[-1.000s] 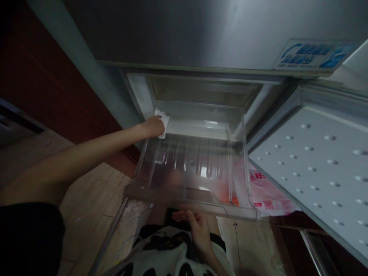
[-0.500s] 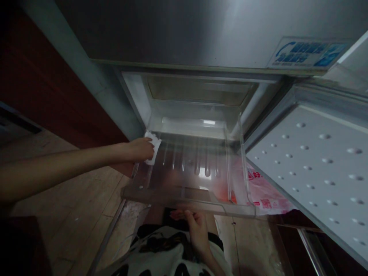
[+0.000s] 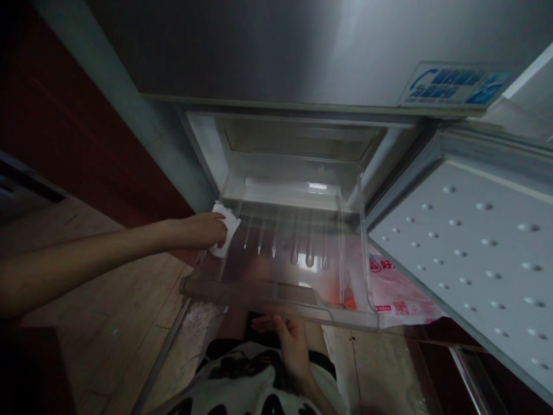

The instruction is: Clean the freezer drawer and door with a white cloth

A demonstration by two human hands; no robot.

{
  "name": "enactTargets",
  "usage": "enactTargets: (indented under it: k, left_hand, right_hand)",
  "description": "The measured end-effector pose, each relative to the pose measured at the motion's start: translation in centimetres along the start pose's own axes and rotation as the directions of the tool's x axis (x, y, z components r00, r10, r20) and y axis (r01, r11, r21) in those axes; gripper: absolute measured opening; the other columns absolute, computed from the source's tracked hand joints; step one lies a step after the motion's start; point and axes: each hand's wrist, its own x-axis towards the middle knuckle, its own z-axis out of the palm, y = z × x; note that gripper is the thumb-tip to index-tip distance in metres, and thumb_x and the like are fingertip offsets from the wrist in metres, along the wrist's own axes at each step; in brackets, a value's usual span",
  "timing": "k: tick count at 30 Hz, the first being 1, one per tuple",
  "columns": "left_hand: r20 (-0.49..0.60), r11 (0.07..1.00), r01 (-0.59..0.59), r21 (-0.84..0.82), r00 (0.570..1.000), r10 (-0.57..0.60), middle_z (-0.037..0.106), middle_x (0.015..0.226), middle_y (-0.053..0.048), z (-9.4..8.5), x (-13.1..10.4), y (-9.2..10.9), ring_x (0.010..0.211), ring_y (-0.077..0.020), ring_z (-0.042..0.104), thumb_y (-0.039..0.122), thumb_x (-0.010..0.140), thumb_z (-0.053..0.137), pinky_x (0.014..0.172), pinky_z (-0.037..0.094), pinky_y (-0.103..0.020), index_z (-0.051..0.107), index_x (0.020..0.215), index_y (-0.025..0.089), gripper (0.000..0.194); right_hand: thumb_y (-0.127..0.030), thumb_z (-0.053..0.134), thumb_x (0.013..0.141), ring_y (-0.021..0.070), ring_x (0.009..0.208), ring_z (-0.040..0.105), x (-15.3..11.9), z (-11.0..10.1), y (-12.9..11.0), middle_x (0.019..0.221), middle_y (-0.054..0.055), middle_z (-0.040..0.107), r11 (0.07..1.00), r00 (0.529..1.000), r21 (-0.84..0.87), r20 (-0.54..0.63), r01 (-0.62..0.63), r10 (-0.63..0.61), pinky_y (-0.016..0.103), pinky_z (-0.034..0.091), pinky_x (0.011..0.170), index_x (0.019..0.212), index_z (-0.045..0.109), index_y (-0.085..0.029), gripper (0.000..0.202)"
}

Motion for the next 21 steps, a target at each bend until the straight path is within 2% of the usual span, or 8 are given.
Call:
enactTargets:
  k: [3, 6, 11, 14, 16, 21]
  left_hand:
    - [0.023, 0.996, 0.085, 0.040, 0.996, -0.086, 0.076, 0.078, -0.006, -1.4, 3.2, -2.1, 0.076, -0.0160, 0.067, 0.007, 0.071, 0.062, 0.086, 0.038, -0.028, 0.072, 0.068, 0.019, 0.016]
    - [0.017, 0.980, 0.180, 0.080, 0.983, -0.182, 0.076, 0.080, -0.007, -2.4, 6.3, -4.3, 0.082, -0.0180, 0.066, 0.009, 0.070, 0.063, 0.083, 0.038, -0.029, 0.071, 0.069, 0.017, 0.012]
    - [-0.037, 0.938, 0.321, 0.132, 0.947, -0.319, 0.075, 0.089, -0.012, -4.3, 9.7, -7.7, 0.090, -0.0217, 0.065, 0.009, 0.075, 0.057, 0.093, 0.035, -0.036, 0.072, 0.078, 0.014, 0.016]
    - [-0.054, 0.919, 0.359, 0.161, 0.933, -0.355, 0.074, 0.091, -0.012, -5.0, 10.2, -8.6, 0.094, -0.0218, 0.064, 0.009, 0.076, 0.055, 0.099, 0.029, -0.039, 0.072, 0.082, 0.013, 0.019]
    - [-0.061, 0.916, 0.356, 0.183, 0.934, -0.351, 0.074, 0.091, -0.013, -5.1, 9.7, -8.4, 0.095, -0.0221, 0.063, 0.009, 0.077, 0.054, 0.101, 0.026, -0.040, 0.073, 0.083, 0.012, 0.020]
    - [-0.079, 0.928, 0.302, 0.217, 0.953, -0.292, 0.074, 0.092, -0.012, -4.1, 6.6, -5.8, 0.096, -0.0213, 0.063, 0.008, 0.079, 0.051, 0.106, 0.023, -0.040, 0.073, 0.076, 0.013, 0.022]
  right_hand:
    - [-0.065, 0.057, 0.076, 0.0227, 0.069, 0.068, 0.1, 0.0, 0.1, 0.073, 0.014, 0.071, 1.000, 1.000, 0.012, -0.020, -0.010, 0.010, 0.030, 0.055, 0.067, 0.071, 0.076, -0.014, 0.055]
    - [-0.066, 0.058, 0.074, 0.0229, 0.070, 0.068, 0.1, 0.2, -0.1, 0.073, 0.013, 0.071, 0.998, 0.999, 0.044, 0.003, -0.038, 0.038, 0.030, 0.055, 0.067, 0.071, 0.076, -0.014, 0.055]
    - [-0.067, 0.056, 0.075, 0.0242, 0.072, 0.068, 0.1, 0.2, -0.3, 0.076, 0.014, 0.072, 0.996, 0.998, 0.073, 0.029, -0.057, 0.055, 0.032, 0.054, 0.069, 0.072, 0.076, -0.014, 0.057]
    - [-0.068, 0.057, 0.073, 0.0250, 0.074, 0.069, 0.0, 0.1, -0.4, 0.076, 0.014, 0.072, 0.995, 0.996, 0.062, 0.048, -0.075, 0.072, 0.033, 0.054, 0.071, 0.073, 0.076, -0.014, 0.057]
    - [-0.068, 0.056, 0.074, 0.0249, 0.075, 0.069, 0.0, 0.1, -0.5, 0.077, 0.014, 0.072, 0.995, 0.996, 0.058, 0.052, -0.081, 0.078, 0.032, 0.054, 0.071, 0.074, 0.076, -0.014, 0.057]
    - [-0.064, 0.057, 0.076, 0.0228, 0.071, 0.068, 0.1, -0.1, -0.2, 0.076, 0.014, 0.071, 0.996, 0.999, 0.076, 0.012, -0.037, 0.036, 0.030, 0.054, 0.068, 0.073, 0.076, -0.013, 0.054]
